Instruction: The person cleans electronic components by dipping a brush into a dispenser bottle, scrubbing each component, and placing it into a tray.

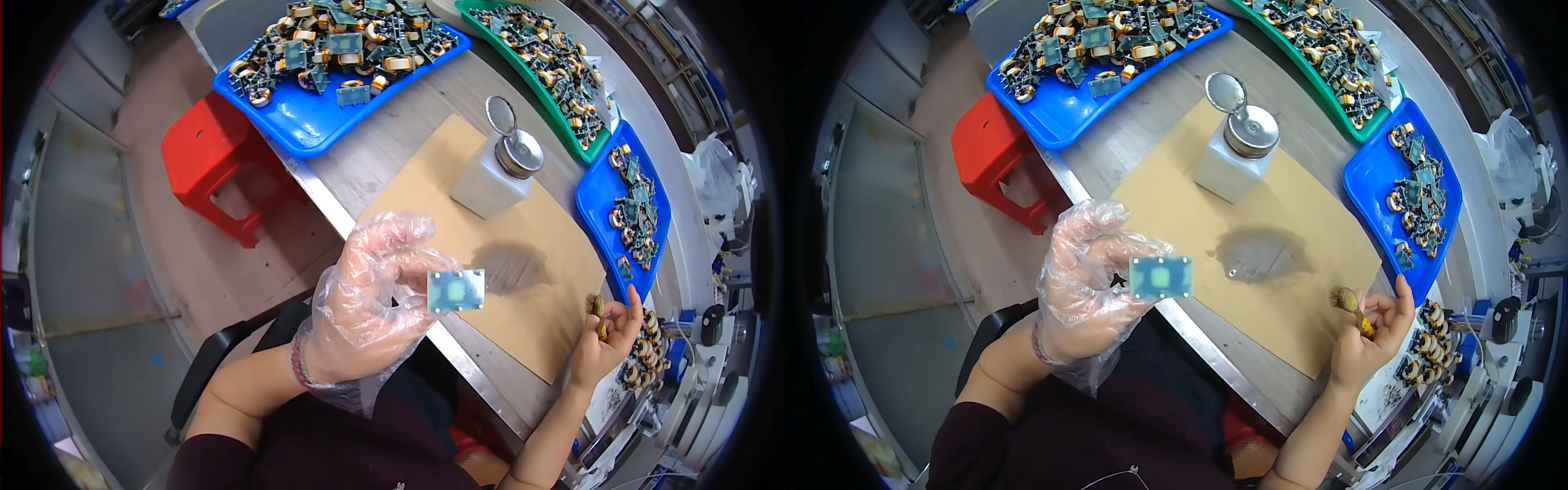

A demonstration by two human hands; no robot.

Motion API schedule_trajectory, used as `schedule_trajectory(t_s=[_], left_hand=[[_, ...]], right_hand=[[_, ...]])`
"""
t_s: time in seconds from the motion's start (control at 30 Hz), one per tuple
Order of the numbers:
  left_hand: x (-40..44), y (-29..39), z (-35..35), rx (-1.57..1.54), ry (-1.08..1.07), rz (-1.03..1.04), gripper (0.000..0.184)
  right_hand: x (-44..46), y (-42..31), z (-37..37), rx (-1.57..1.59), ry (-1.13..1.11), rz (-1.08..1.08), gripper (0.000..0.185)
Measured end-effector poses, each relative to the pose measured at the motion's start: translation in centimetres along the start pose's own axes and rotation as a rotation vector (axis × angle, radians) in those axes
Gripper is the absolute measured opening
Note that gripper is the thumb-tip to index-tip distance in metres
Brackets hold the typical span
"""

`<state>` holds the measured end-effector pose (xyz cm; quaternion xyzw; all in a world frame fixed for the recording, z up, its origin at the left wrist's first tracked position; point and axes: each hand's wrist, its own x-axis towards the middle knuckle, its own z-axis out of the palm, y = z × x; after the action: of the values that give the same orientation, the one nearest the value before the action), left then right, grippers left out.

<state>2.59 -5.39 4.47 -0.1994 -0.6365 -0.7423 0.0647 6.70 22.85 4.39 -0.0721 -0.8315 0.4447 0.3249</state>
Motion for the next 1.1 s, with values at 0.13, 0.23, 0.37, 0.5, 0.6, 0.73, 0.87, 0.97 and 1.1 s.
schedule_trajectory(t_s=[0.13, 0.23, 0.37, 0.5, 0.6, 0.73, 0.87, 0.97, 1.1], left_hand=[[0.0, -0.6, 0.3, 0.142, 0.008, 0.137, 0.058], [0.0, -0.8, 0.7, 0.095, 0.008, 0.169, 0.057], [0.1, -0.7, 0.7, 0.089, -0.088, 0.069, 0.067], [0.9, -1.5, 0.8, 0.274, -0.070, 0.077, 0.052], [2.1, -3.0, 0.8, 0.474, 0.010, 0.137, 0.040], [2.3, -3.7, 0.1, 0.785, -0.132, 0.214, 0.035], [2.3, -3.3, 0.4, 0.785, -0.088, 0.220, 0.033], [2.4, -3.4, 0.3, 0.807, -0.060, 0.274, 0.031], [2.3, -3.7, 0.2, 0.760, -0.057, 0.263, 0.032]], right_hand=[[0.1, 0.1, 0.0, 0.006, -0.009, -0.012, 0.055], [0.1, 0.1, 0.0, 0.005, -0.015, -0.001, 0.054], [0.0, 0.0, 0.0, 0.005, -0.017, 0.020, 0.054], [0.1, 0.3, -0.2, -0.005, -0.045, 0.080, 0.058], [1.0, -1.0, -0.1, 0.003, -0.242, 0.244, 0.057], [4.5, -3.5, 1.3, -0.060, -0.252, -0.108, 0.014], [7.8, -7.6, 5.2, -0.293, -0.140, -0.410, 0.010], [8.6, -8.2, 7.5, -0.540, -0.144, -0.513, 0.011], [8.6, -7.8, 6.6, -0.423, -0.104, -0.475, 0.010]])
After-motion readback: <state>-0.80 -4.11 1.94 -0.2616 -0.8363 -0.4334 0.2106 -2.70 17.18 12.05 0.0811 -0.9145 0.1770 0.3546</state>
